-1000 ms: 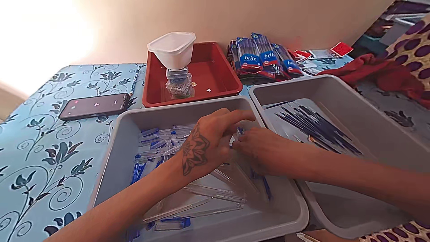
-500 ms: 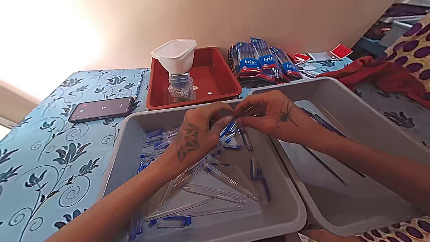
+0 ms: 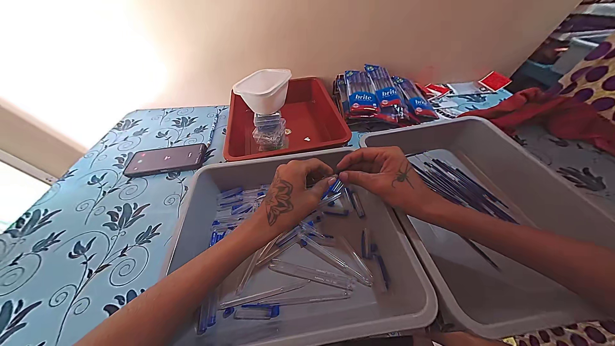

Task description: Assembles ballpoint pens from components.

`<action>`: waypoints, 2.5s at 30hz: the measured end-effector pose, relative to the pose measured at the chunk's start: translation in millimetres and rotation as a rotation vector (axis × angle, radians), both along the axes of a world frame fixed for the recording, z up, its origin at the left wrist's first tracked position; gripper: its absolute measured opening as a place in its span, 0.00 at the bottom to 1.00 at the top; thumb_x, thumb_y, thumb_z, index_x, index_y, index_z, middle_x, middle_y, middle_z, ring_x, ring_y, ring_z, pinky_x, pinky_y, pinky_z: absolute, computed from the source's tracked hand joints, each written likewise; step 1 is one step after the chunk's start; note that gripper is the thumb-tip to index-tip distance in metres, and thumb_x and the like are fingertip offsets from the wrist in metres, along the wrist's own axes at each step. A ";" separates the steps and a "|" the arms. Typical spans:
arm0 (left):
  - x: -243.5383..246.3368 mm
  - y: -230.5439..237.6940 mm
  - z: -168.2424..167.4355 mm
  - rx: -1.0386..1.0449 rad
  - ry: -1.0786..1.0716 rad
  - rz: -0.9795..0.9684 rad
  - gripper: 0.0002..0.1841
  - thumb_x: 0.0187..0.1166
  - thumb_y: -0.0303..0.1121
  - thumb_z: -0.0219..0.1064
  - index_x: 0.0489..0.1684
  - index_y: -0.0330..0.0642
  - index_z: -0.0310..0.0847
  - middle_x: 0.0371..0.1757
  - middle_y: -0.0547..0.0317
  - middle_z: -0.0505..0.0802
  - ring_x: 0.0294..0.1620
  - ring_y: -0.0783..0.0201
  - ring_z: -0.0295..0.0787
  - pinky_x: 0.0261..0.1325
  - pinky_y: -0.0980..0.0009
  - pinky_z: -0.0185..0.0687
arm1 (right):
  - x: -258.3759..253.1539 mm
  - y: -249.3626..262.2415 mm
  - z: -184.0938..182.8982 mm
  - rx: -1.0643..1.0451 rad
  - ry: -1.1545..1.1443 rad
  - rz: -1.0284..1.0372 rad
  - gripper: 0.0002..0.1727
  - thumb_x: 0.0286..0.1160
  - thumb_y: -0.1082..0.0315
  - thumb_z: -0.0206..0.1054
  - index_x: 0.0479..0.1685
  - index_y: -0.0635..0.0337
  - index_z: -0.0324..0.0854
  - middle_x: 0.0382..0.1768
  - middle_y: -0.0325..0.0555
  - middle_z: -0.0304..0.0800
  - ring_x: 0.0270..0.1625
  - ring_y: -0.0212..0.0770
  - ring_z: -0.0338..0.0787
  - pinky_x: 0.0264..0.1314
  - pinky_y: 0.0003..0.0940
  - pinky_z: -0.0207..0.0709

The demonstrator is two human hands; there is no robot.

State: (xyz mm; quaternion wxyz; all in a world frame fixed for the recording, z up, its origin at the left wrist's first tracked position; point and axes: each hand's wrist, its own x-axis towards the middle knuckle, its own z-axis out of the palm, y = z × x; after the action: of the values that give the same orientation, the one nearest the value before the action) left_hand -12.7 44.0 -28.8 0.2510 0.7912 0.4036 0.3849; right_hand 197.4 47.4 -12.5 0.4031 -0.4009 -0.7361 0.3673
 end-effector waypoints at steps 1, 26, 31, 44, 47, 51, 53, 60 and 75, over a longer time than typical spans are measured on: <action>-0.2 0.9 -1.2 0.003 -0.003 -0.007 0.05 0.81 0.30 0.70 0.45 0.40 0.89 0.34 0.63 0.93 0.30 0.79 0.87 0.37 0.83 0.82 | 0.3 -0.2 -0.3 0.006 0.007 0.001 0.08 0.73 0.80 0.71 0.47 0.64 0.87 0.37 0.36 0.95 0.37 0.20 0.92 0.44 0.15 0.85; 0.0 -4.3 0.5 0.117 -0.013 -0.006 0.05 0.79 0.28 0.71 0.45 0.39 0.90 0.37 0.61 0.95 0.33 0.80 0.89 0.40 0.84 0.84 | -5.0 1.3 -0.2 -0.037 -0.067 0.020 0.12 0.89 0.67 0.59 0.38 0.61 0.83 0.24 0.32 0.89 0.26 0.22 0.91 0.34 0.19 0.88; -1.3 -1.7 5.2 0.130 -0.024 0.011 0.05 0.79 0.27 0.71 0.45 0.38 0.91 0.38 0.61 0.95 0.35 0.81 0.89 0.42 0.85 0.83 | -1.4 3.6 -4.8 0.050 -0.134 0.102 0.08 0.86 0.68 0.61 0.45 0.62 0.83 0.33 0.35 0.88 0.33 0.20 0.89 0.41 0.15 0.85; -6.4 1.2 8.8 0.145 0.010 -0.050 0.08 0.78 0.24 0.70 0.50 0.36 0.92 0.43 0.58 0.96 0.42 0.81 0.91 0.52 0.85 0.84 | -1.9 3.8 -5.2 0.102 -0.136 0.108 0.08 0.90 0.66 0.58 0.51 0.63 0.77 0.38 0.39 0.85 0.32 0.24 0.89 0.35 0.19 0.87; -4.8 0.2 6.1 0.168 0.018 -0.066 0.06 0.78 0.24 0.71 0.46 0.36 0.91 0.40 0.59 0.96 0.40 0.81 0.91 0.51 0.85 0.84 | -4.6 -0.3 -3.8 0.144 -0.205 0.032 0.20 0.94 0.60 0.52 0.32 0.57 0.82 0.22 0.33 0.83 0.24 0.21 0.85 0.29 0.16 0.80; -5.2 -0.5 10.3 0.124 0.010 -0.032 0.06 0.78 0.25 0.72 0.46 0.38 0.92 0.41 0.61 0.97 0.40 0.81 0.92 0.49 0.84 0.86 | -2.8 0.3 -4.7 0.164 -0.233 0.094 0.11 0.91 0.64 0.56 0.48 0.62 0.79 0.32 0.39 0.83 0.29 0.24 0.87 0.33 0.18 0.84; -5.2 -0.3 9.9 0.124 0.007 -0.030 0.05 0.77 0.26 0.72 0.45 0.38 0.92 0.40 0.62 0.97 0.40 0.81 0.92 0.48 0.85 0.86 | -3.4 3.3 -7.4 0.162 -0.206 0.077 0.14 0.91 0.62 0.57 0.39 0.60 0.81 0.26 0.34 0.83 0.26 0.20 0.85 0.31 0.15 0.80; -5.1 -0.1 10.0 0.132 0.017 -0.037 0.05 0.77 0.26 0.73 0.44 0.39 0.92 0.38 0.64 0.96 0.37 0.83 0.91 0.46 0.86 0.85 | -4.3 3.5 -6.9 0.150 -0.177 0.082 0.18 0.93 0.62 0.54 0.30 0.57 0.79 0.19 0.30 0.78 0.21 0.19 0.80 0.26 0.14 0.74; -4.8 0.6 14.5 0.043 -0.015 -0.030 0.04 0.77 0.25 0.73 0.42 0.40 0.93 0.34 0.64 0.95 0.29 0.82 0.87 0.36 0.85 0.82 | -4.4 -0.2 -8.1 0.317 -0.265 0.065 0.12 0.90 0.65 0.56 0.47 0.64 0.80 0.32 0.41 0.83 0.29 0.24 0.86 0.33 0.17 0.82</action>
State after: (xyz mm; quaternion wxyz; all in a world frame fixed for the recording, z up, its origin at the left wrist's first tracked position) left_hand -17.5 44.6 -14.3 0.2428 0.7995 0.3813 0.3955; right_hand 193.0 47.2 -20.6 0.3489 -0.3534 -0.8438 0.2036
